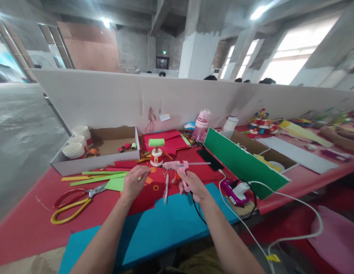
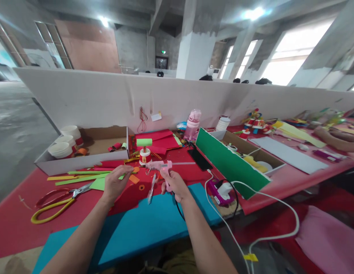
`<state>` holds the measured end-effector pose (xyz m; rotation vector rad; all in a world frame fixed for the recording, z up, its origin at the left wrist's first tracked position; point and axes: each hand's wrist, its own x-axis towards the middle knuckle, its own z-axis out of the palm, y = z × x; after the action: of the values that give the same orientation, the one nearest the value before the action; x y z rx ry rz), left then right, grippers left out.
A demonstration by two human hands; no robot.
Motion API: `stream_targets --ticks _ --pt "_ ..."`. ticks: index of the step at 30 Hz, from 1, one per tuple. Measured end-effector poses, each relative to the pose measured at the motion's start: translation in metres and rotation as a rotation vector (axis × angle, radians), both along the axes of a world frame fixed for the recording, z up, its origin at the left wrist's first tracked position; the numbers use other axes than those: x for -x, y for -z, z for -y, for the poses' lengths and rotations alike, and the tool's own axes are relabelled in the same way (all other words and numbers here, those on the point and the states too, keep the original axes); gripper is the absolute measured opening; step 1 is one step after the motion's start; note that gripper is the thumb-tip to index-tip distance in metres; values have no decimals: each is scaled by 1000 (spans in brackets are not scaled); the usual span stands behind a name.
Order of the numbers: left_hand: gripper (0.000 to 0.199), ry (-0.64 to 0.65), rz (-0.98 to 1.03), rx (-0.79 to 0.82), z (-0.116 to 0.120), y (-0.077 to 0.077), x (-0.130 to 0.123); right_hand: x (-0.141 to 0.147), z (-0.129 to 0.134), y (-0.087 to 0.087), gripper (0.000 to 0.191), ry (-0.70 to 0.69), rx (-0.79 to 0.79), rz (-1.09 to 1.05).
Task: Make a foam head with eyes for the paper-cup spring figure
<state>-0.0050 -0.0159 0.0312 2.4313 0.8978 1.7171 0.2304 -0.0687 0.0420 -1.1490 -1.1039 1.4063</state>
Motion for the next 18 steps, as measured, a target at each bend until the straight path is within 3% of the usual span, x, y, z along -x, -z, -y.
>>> stream_targets --ticks 5,7,11,18 --pt "13 0 28 54 1 0 1 -38 -28 18 33 110 66 37" --pt "14 3 25 63 0 2 3 -53 -41 25 29 160 69 194" --pt "13 1 11 70 -4 5 6 -72 -63 38 30 248 54 789" --pt "13 -25 10 107 -6 6 7 -89 -61 40 33 311 102 1099"
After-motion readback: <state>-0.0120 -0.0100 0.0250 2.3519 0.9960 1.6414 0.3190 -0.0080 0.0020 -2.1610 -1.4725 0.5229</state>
